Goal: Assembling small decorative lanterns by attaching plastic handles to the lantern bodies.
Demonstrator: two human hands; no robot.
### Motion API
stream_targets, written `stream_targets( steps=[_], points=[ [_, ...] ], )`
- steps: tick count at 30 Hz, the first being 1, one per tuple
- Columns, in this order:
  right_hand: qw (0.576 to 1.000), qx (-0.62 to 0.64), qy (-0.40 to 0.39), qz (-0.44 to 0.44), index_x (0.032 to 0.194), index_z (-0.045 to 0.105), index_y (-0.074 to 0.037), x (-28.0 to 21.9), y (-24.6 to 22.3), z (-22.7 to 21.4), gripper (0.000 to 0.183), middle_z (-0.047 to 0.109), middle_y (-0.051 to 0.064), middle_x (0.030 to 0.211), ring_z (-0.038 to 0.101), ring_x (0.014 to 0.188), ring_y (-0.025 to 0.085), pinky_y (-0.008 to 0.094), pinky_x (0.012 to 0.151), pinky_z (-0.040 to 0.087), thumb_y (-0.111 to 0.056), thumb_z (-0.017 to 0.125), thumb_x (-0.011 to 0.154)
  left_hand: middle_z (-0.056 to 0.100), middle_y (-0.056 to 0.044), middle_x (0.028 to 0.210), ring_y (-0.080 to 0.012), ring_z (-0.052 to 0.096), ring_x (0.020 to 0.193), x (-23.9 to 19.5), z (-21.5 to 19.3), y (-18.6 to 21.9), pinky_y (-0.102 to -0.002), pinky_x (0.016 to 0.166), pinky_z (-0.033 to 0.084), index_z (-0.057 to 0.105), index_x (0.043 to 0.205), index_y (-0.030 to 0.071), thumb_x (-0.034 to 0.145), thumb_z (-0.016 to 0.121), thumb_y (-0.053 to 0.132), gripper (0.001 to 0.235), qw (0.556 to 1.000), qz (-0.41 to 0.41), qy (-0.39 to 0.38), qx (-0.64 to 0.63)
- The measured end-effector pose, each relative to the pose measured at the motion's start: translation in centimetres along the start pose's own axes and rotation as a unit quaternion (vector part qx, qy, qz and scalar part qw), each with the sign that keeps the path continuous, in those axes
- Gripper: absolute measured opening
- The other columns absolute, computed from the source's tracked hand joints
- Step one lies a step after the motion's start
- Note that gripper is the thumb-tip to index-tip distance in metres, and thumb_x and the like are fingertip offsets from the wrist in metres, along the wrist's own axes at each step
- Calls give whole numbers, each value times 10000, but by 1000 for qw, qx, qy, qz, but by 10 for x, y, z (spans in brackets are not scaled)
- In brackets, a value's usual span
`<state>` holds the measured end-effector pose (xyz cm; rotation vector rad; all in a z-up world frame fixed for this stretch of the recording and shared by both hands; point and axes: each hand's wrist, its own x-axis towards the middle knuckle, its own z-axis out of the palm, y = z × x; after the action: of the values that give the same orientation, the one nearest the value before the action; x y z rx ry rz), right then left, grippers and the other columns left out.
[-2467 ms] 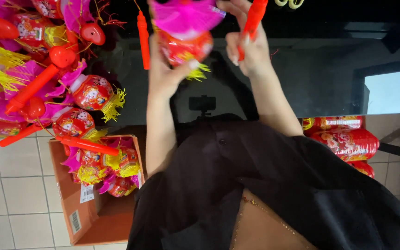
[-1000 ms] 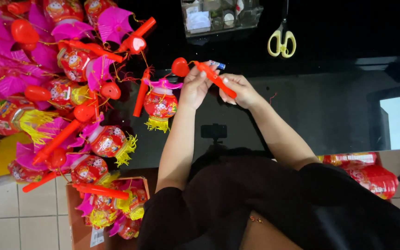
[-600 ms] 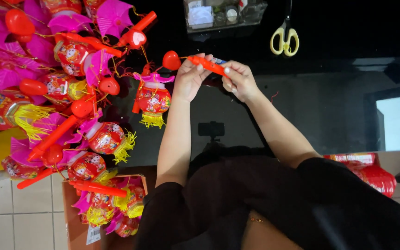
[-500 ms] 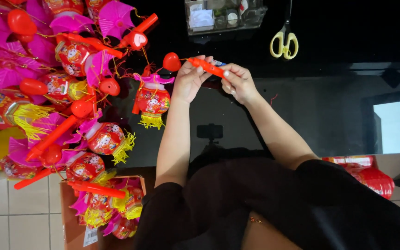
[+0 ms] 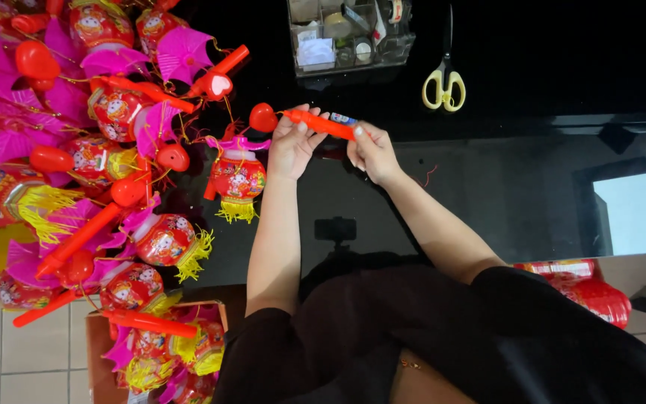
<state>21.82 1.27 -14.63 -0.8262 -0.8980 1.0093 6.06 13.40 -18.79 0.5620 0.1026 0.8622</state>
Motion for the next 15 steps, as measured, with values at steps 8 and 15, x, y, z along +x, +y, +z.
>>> stream_targets(
  steps=[8, 15],
  points=[
    [995, -96, 11, -29, 1039, 670, 70, -4, 8, -4, 224, 509, 99, 478, 419, 334, 89, 199, 348, 308, -102, 531, 1076, 689, -210, 1299, -402, 636, 1260, 0, 9, 4, -566, 1047, 576, 627, 1346, 58, 994, 695, 87, 360, 1000, 4, 8, 4],
    [982, -163, 94, -24, 1128, 690, -7, -5, -15, 11, 146, 575, 98, 544, 530, 406, 109, 205, 387, 402, -97, 650, 1020, 696, -213, 1276, -409, 645, 1242, 2, 18, 4, -519, 1031, 587, 648, 1307, 43, 965, 744, 89, 358, 998, -6, 64, 19]
  ],
)
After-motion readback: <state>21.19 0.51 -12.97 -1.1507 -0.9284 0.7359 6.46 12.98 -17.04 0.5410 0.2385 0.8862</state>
